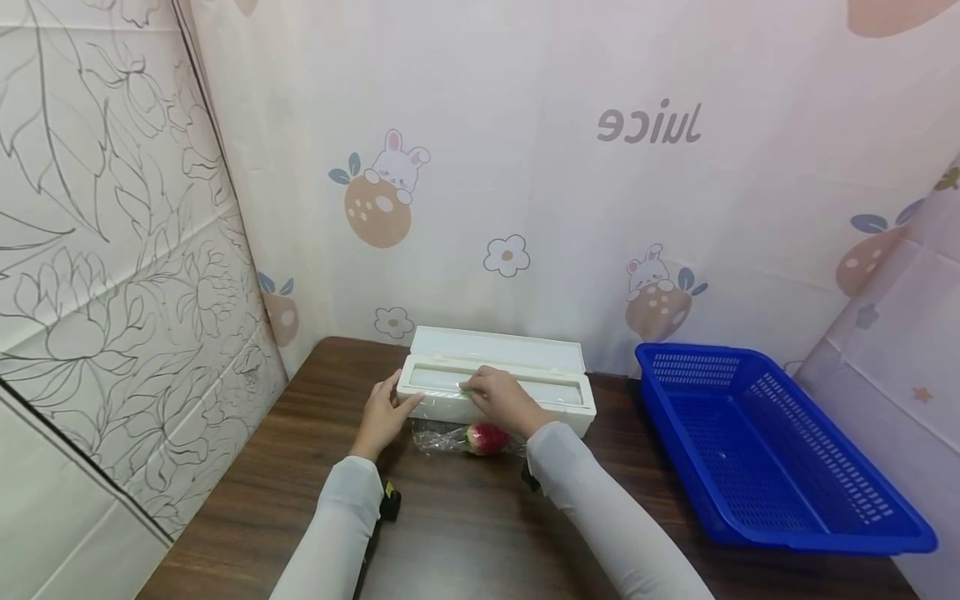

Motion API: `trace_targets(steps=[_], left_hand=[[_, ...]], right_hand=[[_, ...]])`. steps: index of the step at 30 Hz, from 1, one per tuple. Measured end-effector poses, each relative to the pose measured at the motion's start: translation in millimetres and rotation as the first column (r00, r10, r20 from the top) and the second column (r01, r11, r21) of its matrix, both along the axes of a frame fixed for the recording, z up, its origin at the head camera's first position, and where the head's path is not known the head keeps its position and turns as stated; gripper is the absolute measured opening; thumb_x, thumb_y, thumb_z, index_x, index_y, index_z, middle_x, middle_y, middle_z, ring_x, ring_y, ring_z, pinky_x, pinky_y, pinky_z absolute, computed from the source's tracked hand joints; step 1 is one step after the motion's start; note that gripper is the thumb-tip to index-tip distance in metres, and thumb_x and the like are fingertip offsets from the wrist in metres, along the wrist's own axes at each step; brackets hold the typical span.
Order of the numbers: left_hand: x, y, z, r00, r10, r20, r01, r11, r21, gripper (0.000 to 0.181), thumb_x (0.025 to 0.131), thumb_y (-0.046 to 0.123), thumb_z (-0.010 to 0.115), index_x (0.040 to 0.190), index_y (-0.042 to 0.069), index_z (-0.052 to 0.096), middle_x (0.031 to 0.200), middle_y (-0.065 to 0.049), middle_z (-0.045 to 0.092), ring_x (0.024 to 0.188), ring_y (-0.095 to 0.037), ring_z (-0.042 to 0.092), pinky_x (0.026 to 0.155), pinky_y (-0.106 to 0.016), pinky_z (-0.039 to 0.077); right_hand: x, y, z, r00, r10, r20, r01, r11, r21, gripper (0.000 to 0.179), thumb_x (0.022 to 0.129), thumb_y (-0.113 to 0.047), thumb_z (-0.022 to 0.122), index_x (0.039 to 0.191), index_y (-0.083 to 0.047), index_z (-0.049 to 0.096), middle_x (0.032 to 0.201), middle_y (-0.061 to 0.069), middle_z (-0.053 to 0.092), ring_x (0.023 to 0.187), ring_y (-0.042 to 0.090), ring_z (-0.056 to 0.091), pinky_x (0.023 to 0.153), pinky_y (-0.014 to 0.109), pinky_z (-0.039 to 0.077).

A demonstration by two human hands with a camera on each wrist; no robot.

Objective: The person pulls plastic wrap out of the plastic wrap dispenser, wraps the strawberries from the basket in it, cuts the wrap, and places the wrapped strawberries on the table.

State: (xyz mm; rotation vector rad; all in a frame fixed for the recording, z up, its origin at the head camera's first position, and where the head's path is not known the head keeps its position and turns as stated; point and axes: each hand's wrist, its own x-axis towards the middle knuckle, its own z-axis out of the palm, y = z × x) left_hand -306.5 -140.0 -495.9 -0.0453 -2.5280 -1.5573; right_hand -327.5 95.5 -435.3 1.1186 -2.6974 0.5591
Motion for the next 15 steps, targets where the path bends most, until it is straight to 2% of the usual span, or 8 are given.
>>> trace_targets(steps=[9,15], left_hand=[[-0.2,-0.4,0.9,1.000,0.004,0.014,-0.004,1.000,0.010,0.076,0.085,0.040,0.065,0.143,0.003,0.032,0.133,-0.023,0.039,0.121,-0.031,0.043,0.101,-0.043,0.042],[0.7,-0.6,-0.3,1.000,-0.004,0.016,0.003,1.000,0.009,0.078,0.085,0.042,0.064,0.143,0.003,0.031,0.134,-0.023,0.038,0.122,-0.031,0.042,0.102,-0.042,0.041]], right_hand=[[-5.7,-8,0.6,0.997,0.022,-0.073,-0.027,0.998,-0.064,0.017,0.088,-0.005,0.060,0.097,-0.009,0.074,0.084,0.003,0.068,0.074,0.009,0.057,0.067,0.026,0.054],[-3.5,-16,1.1,0.999,0.005,-0.033,-0.007,0.999,-0.040,0.015,0.087,-0.010,0.064,0.099,-0.006,0.073,0.088,0.006,0.068,0.079,0.012,0.059,0.071,0.030,0.055]])
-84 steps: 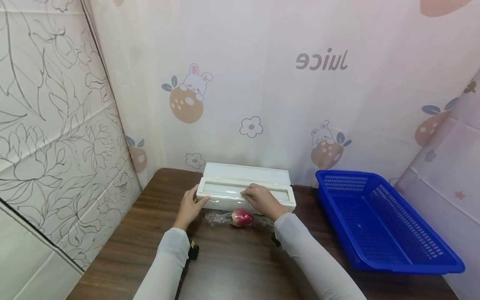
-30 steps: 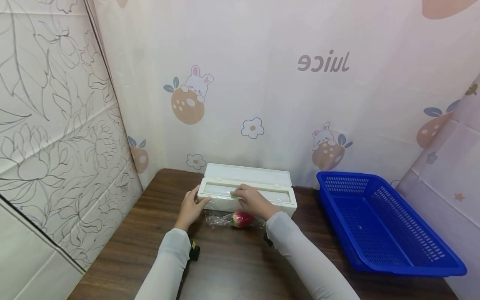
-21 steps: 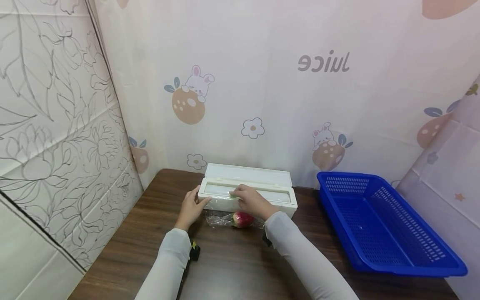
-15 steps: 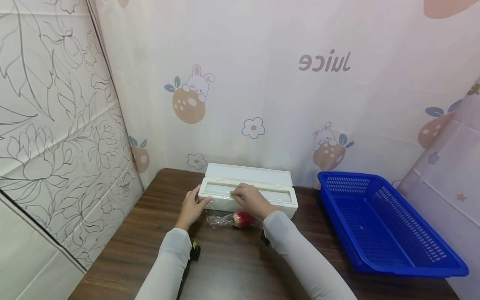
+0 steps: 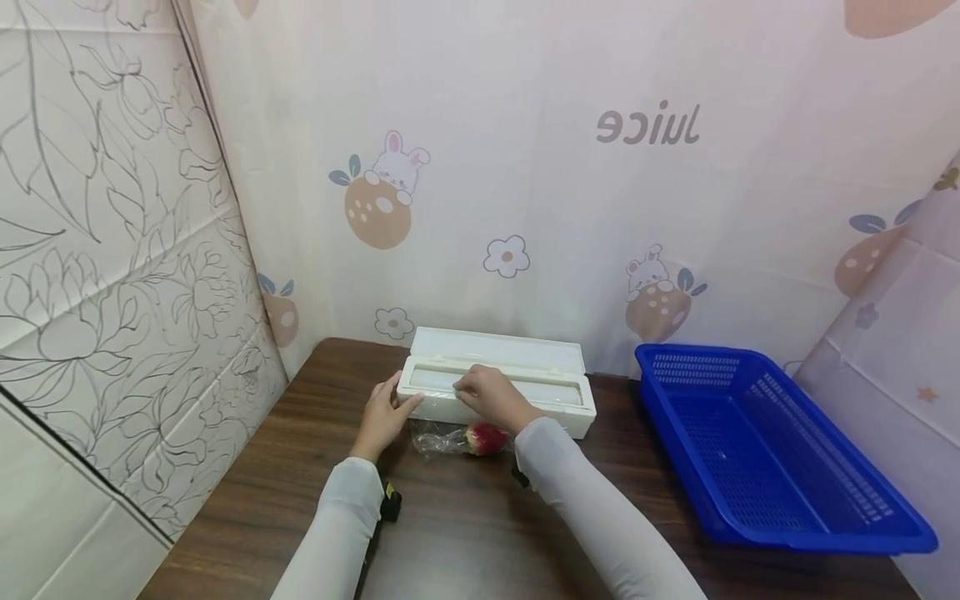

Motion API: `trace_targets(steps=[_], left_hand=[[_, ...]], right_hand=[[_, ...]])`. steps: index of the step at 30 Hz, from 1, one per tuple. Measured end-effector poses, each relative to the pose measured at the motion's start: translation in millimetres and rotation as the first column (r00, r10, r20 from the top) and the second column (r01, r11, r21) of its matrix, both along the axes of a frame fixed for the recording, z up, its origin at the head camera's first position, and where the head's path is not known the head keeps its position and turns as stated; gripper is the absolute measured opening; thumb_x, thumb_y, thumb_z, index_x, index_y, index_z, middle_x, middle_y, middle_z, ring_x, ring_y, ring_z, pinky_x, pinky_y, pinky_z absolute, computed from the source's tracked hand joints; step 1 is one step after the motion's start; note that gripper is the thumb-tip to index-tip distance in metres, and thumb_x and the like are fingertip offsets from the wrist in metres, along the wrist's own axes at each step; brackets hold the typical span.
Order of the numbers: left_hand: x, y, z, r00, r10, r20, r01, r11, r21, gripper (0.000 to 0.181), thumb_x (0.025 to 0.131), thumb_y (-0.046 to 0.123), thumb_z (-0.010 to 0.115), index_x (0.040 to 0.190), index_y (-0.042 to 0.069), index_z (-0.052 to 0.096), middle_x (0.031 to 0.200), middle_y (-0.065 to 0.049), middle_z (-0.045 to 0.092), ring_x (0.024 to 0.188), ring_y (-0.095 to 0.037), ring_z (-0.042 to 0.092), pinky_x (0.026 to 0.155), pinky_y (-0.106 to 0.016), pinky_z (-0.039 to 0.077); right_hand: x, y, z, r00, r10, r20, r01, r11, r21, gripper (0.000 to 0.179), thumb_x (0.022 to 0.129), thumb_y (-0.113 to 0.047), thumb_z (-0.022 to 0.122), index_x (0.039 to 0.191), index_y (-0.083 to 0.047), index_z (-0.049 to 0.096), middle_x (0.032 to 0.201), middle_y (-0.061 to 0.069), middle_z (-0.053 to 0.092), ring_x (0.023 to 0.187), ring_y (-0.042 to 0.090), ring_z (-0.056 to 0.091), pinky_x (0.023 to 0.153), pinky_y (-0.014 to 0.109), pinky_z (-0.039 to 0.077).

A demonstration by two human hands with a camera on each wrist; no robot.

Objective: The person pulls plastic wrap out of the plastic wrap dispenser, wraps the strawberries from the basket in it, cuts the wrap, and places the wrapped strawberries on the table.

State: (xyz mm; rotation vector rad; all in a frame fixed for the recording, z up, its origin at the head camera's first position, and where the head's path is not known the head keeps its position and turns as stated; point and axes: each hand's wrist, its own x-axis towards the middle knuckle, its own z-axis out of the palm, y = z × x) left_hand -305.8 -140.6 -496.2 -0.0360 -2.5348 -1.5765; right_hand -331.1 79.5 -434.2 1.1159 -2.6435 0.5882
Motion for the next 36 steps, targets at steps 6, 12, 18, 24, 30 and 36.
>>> trace_targets(steps=[6,12,18,24,30,36], left_hand=[[0.1,0.8,0.2,1.000,0.001,0.003,-0.001,1.000,0.003,0.076,0.086,0.041,0.064,0.143,0.003,0.031,0.135,-0.024,0.038,0.123,-0.031,0.041,0.102,-0.042,0.040],[1.6,1.3,1.9,1.000,-0.006,0.011,0.006,1.000,0.006,0.075,0.087,0.039,0.064,0.143,0.002,0.031,0.136,-0.024,0.037,0.123,-0.032,0.041,0.102,-0.043,0.040],[0.2,1.6,1.8,1.000,0.000,0.016,0.000,1.000,0.008,0.076,0.087,0.041,0.063,0.144,0.003,0.030,0.136,-0.023,0.037,0.123,-0.031,0.041,0.103,-0.042,0.040],[0.4,1.4,2.7,1.000,-0.004,0.015,0.004,1.000,0.011,0.077,0.086,0.042,0.064,0.144,0.004,0.031,0.135,-0.022,0.037,0.122,-0.030,0.042,0.103,-0.041,0.040],[0.2,1.8,2.8,1.000,-0.004,0.001,0.004,1.000,0.030,0.077,0.085,0.040,0.065,0.143,0.002,0.031,0.135,-0.024,0.038,0.121,-0.030,0.042,0.102,-0.042,0.041],[0.2,2.0,1.8,1.000,-0.001,-0.006,0.002,0.999,0.039,0.076,0.085,0.039,0.066,0.143,0.002,0.032,0.134,-0.023,0.038,0.121,-0.030,0.043,0.102,-0.042,0.041]], right_hand=[[2.1,-2,1.1,0.999,-0.034,0.022,0.034,0.999,0.025,0.016,0.086,-0.013,0.066,0.100,-0.006,0.072,0.092,0.006,0.067,0.083,0.013,0.059,0.076,0.030,0.055],[2.2,-4,-0.1,0.999,-0.043,0.030,0.042,0.999,0.032,0.018,0.084,-0.014,0.069,0.100,-0.006,0.072,0.093,0.006,0.067,0.084,0.013,0.060,0.076,0.028,0.056],[0.4,-8,-0.6,1.000,-0.028,0.005,0.028,0.998,0.055,0.021,0.083,-0.010,0.069,0.103,-0.008,0.071,0.096,0.005,0.068,0.086,0.013,0.060,0.076,0.028,0.055],[1.8,-11,0.7,1.000,-0.001,0.016,-0.001,0.997,0.080,0.027,0.084,-0.004,0.064,0.111,-0.007,0.067,0.100,0.006,0.066,0.088,0.013,0.059,0.077,0.026,0.055],[3.3,-13,2.4,1.000,0.024,0.013,-0.025,0.995,0.093,0.030,0.085,-0.001,0.061,0.115,-0.006,0.065,0.102,0.006,0.064,0.088,0.012,0.058,0.076,0.024,0.054],[2.0,-14,2.0,0.999,0.035,0.034,-0.039,0.993,0.113,0.033,0.086,0.001,0.059,0.117,-0.007,0.064,0.106,0.006,0.063,0.092,0.012,0.058,0.081,0.024,0.053]])
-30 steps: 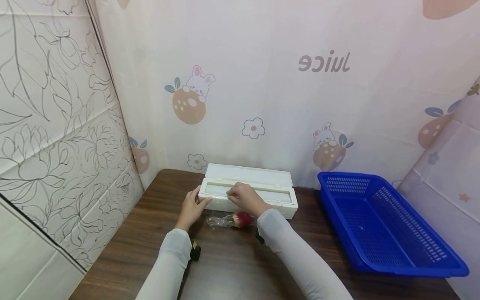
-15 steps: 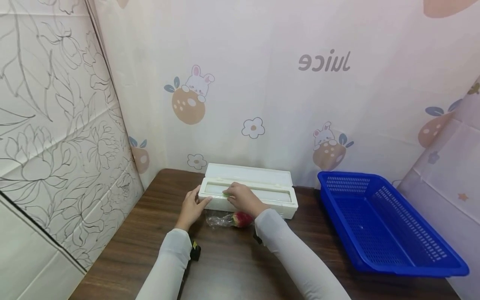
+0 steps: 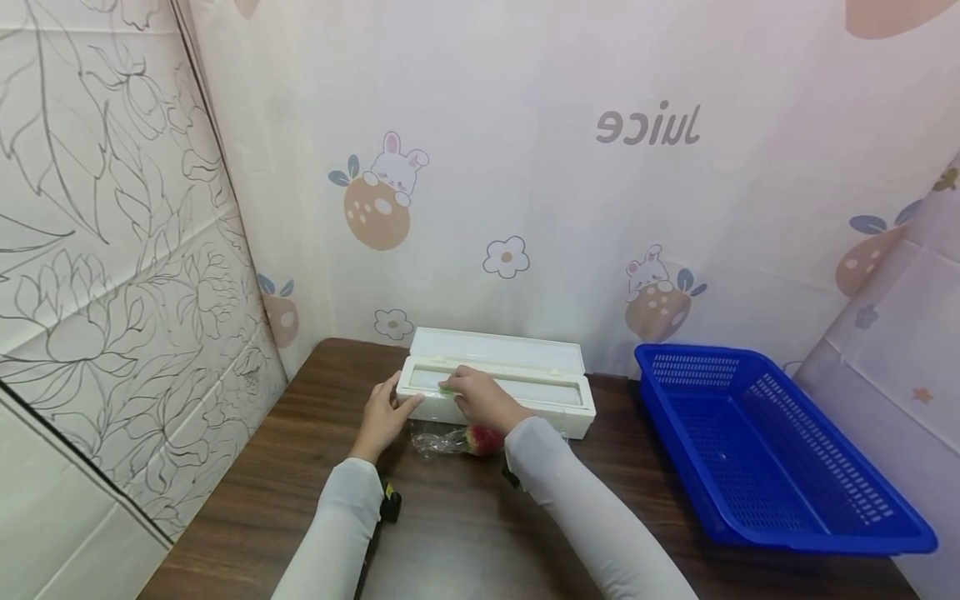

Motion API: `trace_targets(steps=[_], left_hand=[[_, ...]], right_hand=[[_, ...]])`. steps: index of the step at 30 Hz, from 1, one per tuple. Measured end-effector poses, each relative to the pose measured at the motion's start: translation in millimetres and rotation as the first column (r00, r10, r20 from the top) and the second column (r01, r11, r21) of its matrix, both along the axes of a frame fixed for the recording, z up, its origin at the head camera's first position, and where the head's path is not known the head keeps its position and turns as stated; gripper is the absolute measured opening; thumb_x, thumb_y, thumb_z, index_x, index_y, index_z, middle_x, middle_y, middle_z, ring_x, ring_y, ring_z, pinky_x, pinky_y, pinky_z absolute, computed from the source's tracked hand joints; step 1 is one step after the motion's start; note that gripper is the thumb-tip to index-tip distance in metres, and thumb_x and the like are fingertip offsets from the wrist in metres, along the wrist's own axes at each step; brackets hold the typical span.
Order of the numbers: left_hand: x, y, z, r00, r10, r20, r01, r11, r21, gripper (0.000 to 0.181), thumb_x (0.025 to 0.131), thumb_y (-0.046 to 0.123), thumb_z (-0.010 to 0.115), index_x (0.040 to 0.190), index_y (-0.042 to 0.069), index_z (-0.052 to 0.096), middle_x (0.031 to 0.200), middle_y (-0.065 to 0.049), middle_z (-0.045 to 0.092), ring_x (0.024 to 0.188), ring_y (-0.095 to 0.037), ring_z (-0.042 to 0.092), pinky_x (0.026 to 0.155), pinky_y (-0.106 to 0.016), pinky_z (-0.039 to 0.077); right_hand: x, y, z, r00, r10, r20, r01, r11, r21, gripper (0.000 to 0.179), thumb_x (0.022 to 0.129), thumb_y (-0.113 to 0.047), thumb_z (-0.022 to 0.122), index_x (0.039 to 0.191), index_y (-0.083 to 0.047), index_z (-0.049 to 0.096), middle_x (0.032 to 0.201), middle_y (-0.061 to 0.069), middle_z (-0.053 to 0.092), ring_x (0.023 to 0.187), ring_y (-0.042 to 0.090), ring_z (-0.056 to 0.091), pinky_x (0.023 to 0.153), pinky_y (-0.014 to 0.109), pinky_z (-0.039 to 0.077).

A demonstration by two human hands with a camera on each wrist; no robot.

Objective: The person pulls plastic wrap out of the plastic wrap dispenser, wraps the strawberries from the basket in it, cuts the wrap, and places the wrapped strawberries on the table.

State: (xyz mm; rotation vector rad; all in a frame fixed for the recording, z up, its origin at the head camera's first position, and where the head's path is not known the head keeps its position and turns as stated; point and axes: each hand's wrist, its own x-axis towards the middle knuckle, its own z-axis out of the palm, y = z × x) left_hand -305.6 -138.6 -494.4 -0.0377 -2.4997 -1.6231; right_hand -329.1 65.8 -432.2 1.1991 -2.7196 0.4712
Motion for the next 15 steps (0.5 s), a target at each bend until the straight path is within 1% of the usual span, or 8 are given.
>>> trace_targets(steps=[3,7,11,15], left_hand=[[0.9,0.1,0.8,1.000,0.000,-0.005,0.000,1.000,-0.008,0.075,0.086,0.038,0.065,0.143,0.002,0.031,0.134,-0.024,0.038,0.121,-0.031,0.042,0.102,-0.042,0.041],[1.4,0.4,0.8,1.000,0.002,-0.010,-0.002,1.000,-0.022,0.075,0.086,0.038,0.065,0.142,0.001,0.032,0.134,-0.025,0.038,0.121,-0.033,0.042,0.102,-0.043,0.041],[1.2,0.3,0.0,1.000,-0.006,-0.013,0.005,1.000,-0.027,0.074,0.087,0.038,0.064,0.143,0.002,0.032,0.134,-0.025,0.038,0.121,-0.033,0.042,0.101,-0.043,0.041],[0.2,0.3,-0.1,1.000,-0.004,0.003,0.005,1.000,-0.031,0.074,0.087,0.039,0.064,0.143,0.004,0.031,0.134,-0.023,0.037,0.122,-0.032,0.042,0.102,-0.042,0.040]], right_hand=[[-1.7,-1.5,-0.1,1.000,0.004,-0.004,-0.004,1.000,-0.001,0.029,0.087,-0.003,0.059,0.116,-0.006,0.064,0.105,0.006,0.063,0.090,0.012,0.058,0.079,0.024,0.054],[-3.7,-3.8,0.5,1.000,0.007,-0.012,-0.007,1.000,-0.012,0.023,0.090,-0.011,0.059,0.111,-0.006,0.067,0.098,0.006,0.065,0.084,0.011,0.057,0.075,0.024,0.054],[-6.8,-6.4,2.7,1.000,0.005,-0.018,-0.006,1.000,-0.027,0.019,0.090,-0.010,0.060,0.105,-0.007,0.070,0.093,0.005,0.069,0.082,0.011,0.058,0.074,0.024,0.054],[-9.6,-9.6,5.7,1.000,-0.011,-0.017,0.010,1.000,-0.021,0.017,0.088,-0.009,0.061,0.101,-0.009,0.072,0.092,0.005,0.070,0.084,0.012,0.060,0.077,0.026,0.054]])
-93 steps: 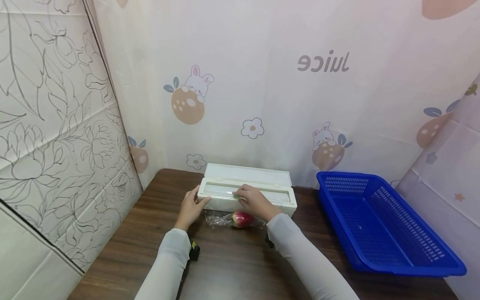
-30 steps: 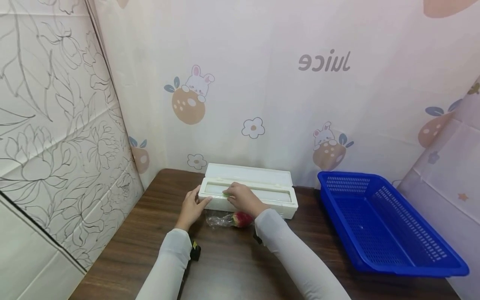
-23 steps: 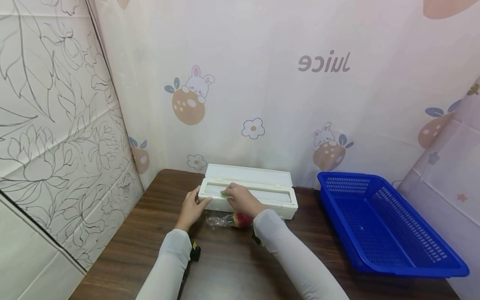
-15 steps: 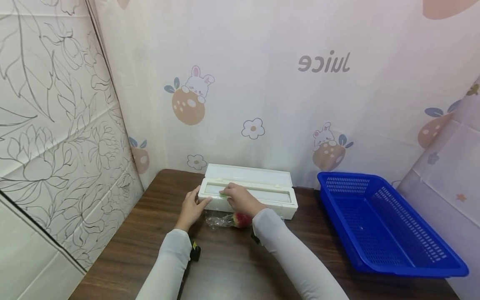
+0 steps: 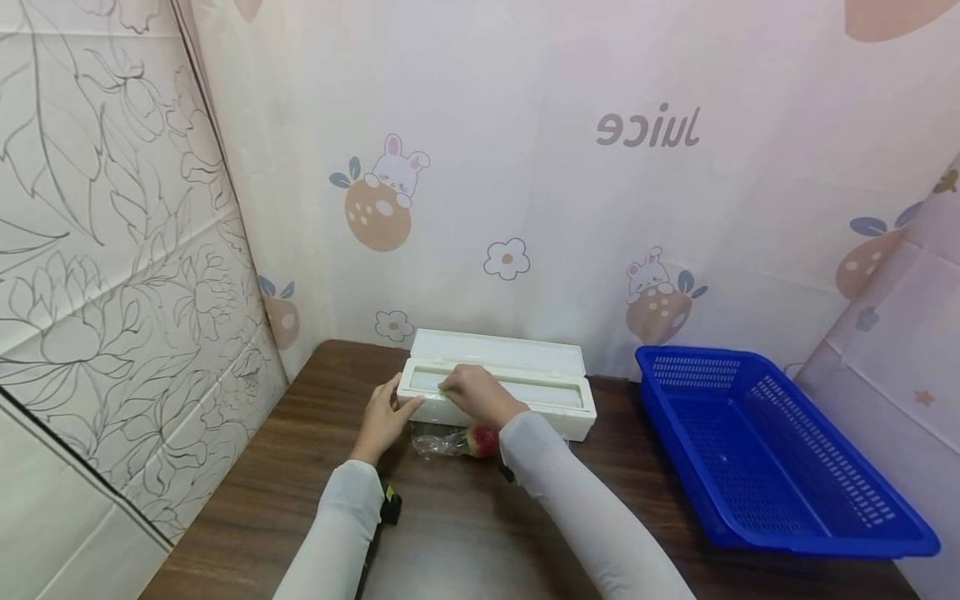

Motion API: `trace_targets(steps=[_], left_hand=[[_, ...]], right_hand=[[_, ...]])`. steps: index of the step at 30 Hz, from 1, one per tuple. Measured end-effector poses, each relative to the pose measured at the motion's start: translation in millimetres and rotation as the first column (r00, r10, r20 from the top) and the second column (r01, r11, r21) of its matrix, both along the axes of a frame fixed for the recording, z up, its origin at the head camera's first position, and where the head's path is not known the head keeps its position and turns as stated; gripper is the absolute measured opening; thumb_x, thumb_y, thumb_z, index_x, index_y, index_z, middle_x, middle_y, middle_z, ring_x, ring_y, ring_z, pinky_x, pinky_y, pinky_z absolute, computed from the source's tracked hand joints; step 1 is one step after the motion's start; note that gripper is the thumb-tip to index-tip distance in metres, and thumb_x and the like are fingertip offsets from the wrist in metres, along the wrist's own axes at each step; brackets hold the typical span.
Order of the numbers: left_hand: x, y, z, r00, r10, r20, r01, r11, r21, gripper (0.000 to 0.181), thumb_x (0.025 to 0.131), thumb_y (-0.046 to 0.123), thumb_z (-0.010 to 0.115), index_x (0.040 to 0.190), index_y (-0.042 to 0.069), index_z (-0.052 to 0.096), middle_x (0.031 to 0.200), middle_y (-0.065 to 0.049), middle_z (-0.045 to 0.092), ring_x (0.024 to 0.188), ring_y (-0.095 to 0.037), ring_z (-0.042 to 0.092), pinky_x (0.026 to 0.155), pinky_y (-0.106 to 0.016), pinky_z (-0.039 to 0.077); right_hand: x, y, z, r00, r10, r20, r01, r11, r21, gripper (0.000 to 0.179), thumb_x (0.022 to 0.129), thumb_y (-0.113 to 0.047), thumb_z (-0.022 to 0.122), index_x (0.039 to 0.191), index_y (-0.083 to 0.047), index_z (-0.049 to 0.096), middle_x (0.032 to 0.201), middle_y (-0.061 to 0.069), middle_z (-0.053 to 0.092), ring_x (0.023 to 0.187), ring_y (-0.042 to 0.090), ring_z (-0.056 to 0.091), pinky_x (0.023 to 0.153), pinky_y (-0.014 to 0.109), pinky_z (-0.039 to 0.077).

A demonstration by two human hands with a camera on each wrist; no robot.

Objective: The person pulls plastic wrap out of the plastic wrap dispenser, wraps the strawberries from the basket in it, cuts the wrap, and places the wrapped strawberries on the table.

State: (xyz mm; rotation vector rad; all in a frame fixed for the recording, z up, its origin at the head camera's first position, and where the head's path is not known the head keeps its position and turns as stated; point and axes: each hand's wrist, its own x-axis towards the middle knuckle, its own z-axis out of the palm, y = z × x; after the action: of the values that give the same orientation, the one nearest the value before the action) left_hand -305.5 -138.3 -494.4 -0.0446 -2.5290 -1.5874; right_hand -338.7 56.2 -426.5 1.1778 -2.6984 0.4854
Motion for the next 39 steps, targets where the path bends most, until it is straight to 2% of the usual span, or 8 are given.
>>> trace_targets(steps=[11,19,33,39], left_hand=[[0.0,-0.5,1.6,1.000,0.007,-0.010,-0.007,1.000,-0.011,0.074,0.086,0.038,0.064,0.143,0.003,0.032,0.133,-0.024,0.038,0.120,-0.032,0.043,0.101,-0.043,0.042],[0.8,-1.6,0.2,1.000,-0.003,0.006,0.003,1.000,-0.012,0.075,0.087,0.039,0.063,0.143,0.003,0.031,0.133,-0.023,0.038,0.121,-0.031,0.043,0.102,-0.042,0.041],[-1.7,-1.8,-1.8,1.000,-0.001,-0.003,0.001,1.000,0.011,0.074,0.086,0.039,0.064,0.143,0.004,0.032,0.132,-0.022,0.039,0.121,-0.031,0.043,0.102,-0.042,0.041],[-1.0,-1.6,-3.2,1.000,-0.016,-0.025,0.016,1.000,0.014,0.074,0.086,0.038,0.065,0.143,0.005,0.031,0.131,-0.022,0.039,0.120,-0.031,0.044,0.100,-0.042,0.043]], right_hand=[[-2.7,-10,-0.6,1.000,-0.009,-0.019,0.009,1.000,0.004,0.017,0.089,-0.009,0.060,0.100,-0.011,0.073,0.091,0.003,0.070,0.084,0.011,0.061,0.076,0.026,0.055],[-0.8,-12,-3.5,0.998,-0.047,0.045,0.046,0.999,0.022,0.020,0.084,-0.018,0.070,0.103,-0.011,0.072,0.092,0.002,0.066,0.080,0.008,0.056,0.072,0.023,0.053],[0.9,-14,-7.5,1.000,0.003,0.011,-0.004,1.000,0.012,0.026,0.085,-0.008,0.065,0.111,-0.010,0.068,0.101,0.004,0.066,0.090,0.011,0.058,0.079,0.024,0.053],[3.6,-16,-7.2,1.000,0.012,-0.008,-0.011,0.999,0.046,0.030,0.086,-0.004,0.061,0.116,-0.009,0.065,0.104,0.005,0.065,0.091,0.011,0.057,0.080,0.024,0.053]])
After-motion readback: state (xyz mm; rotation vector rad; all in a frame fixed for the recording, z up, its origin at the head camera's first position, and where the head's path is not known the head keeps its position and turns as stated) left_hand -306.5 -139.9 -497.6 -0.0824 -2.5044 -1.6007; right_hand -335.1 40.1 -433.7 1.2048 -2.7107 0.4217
